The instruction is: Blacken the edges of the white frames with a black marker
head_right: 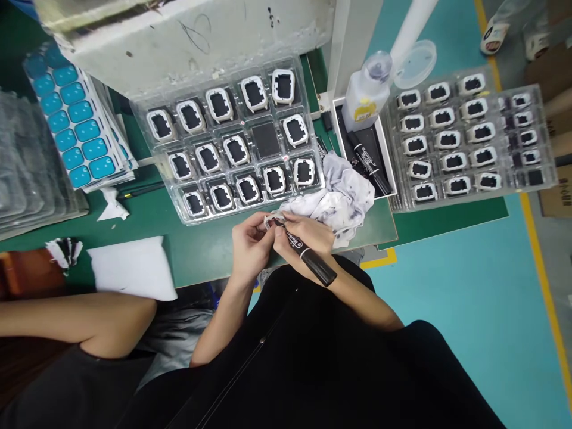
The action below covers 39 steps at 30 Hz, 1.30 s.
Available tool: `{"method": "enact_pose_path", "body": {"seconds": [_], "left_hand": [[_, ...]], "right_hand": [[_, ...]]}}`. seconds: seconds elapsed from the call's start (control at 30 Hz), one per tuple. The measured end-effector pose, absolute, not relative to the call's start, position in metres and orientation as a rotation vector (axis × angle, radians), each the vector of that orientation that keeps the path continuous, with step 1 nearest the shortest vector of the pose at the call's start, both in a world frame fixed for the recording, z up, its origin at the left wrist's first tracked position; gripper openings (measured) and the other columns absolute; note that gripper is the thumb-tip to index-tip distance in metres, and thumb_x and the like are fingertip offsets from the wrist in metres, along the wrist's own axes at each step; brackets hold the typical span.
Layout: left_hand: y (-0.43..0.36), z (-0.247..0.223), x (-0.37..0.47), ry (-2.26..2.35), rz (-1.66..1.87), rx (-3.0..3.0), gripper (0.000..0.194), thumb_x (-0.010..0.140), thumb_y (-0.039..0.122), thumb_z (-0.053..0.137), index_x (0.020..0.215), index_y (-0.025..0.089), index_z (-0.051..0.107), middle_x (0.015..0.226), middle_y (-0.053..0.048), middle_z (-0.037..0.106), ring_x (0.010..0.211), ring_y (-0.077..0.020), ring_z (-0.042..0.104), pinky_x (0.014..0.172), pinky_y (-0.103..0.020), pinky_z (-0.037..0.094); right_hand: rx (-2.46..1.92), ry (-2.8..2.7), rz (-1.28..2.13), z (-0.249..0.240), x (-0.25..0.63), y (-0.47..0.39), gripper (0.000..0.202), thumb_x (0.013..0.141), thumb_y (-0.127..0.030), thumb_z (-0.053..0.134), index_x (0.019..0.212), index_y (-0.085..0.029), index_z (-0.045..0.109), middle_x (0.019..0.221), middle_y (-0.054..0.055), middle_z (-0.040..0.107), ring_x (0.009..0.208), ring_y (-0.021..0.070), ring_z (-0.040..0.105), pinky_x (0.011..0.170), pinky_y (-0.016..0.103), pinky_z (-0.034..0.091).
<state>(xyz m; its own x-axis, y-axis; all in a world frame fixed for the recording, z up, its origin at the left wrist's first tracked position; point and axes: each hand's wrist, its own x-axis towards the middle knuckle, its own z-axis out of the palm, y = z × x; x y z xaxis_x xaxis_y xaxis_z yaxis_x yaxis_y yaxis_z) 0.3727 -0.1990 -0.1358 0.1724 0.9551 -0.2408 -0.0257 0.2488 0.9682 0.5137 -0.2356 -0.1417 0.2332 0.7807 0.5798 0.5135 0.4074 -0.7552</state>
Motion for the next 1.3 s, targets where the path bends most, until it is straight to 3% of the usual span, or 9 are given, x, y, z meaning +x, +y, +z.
{"method": "enact_pose_path", "body": {"seconds": [0.47,0.9,1.1,1.3], "left_hand": [[-0.2033,-0.1442,0.3715,1.163,0.939,1.113,0.020,0.095,0.037,0.086,0.102,0.018,0.085,0.089,-0.004,0.080,0.078,-0.0153,0.068,0.072,-0.023,0.056],[-0.2087,-0.1454,0.3701,1.190,0.914,1.178,0.021,0.102,0.040,0.078,0.104,0.020,0.084,0.081,-0.001,0.070,0.075,-0.0156,0.062,0.067,-0.024,0.050],[-0.2067,-0.1446,0.3708,1.176,0.910,1.174,0.019,0.099,0.038,0.080,0.102,0.019,0.084,0.082,-0.002,0.071,0.074,-0.0150,0.062,0.068,-0.024,0.050],[-0.2035,-0.1396,0.3730,1.187,0.939,1.079,0.017,0.086,0.032,0.090,0.091,0.017,0.083,0.076,-0.001,0.071,0.070,-0.0130,0.062,0.065,-0.021,0.052]], "right_hand": [[-1.274,-1.468,0.280,-0.1419,0.5146,-0.2364,0.022,0.098,-0.011,0.078,0.114,-0.027,0.077,0.107,0.000,0.088,0.103,0.0240,0.088,0.100,0.034,0.076],[-1.287,-1.483,0.214,-0.1430,0.5136,-0.2339,0.014,0.103,-0.015,0.077,0.107,-0.027,0.072,0.098,0.000,0.086,0.098,0.0242,0.088,0.092,0.036,0.078],[-1.309,-1.514,0.187,-0.1423,0.5157,-0.2353,0.010,0.104,-0.018,0.077,0.105,-0.027,0.073,0.096,0.000,0.086,0.096,0.0234,0.088,0.091,0.035,0.078],[-1.266,-1.447,0.261,-0.1405,0.5139,-0.2369,0.012,0.101,-0.014,0.078,0.103,-0.025,0.073,0.101,0.000,0.087,0.101,0.0246,0.089,0.091,0.034,0.078]]}}
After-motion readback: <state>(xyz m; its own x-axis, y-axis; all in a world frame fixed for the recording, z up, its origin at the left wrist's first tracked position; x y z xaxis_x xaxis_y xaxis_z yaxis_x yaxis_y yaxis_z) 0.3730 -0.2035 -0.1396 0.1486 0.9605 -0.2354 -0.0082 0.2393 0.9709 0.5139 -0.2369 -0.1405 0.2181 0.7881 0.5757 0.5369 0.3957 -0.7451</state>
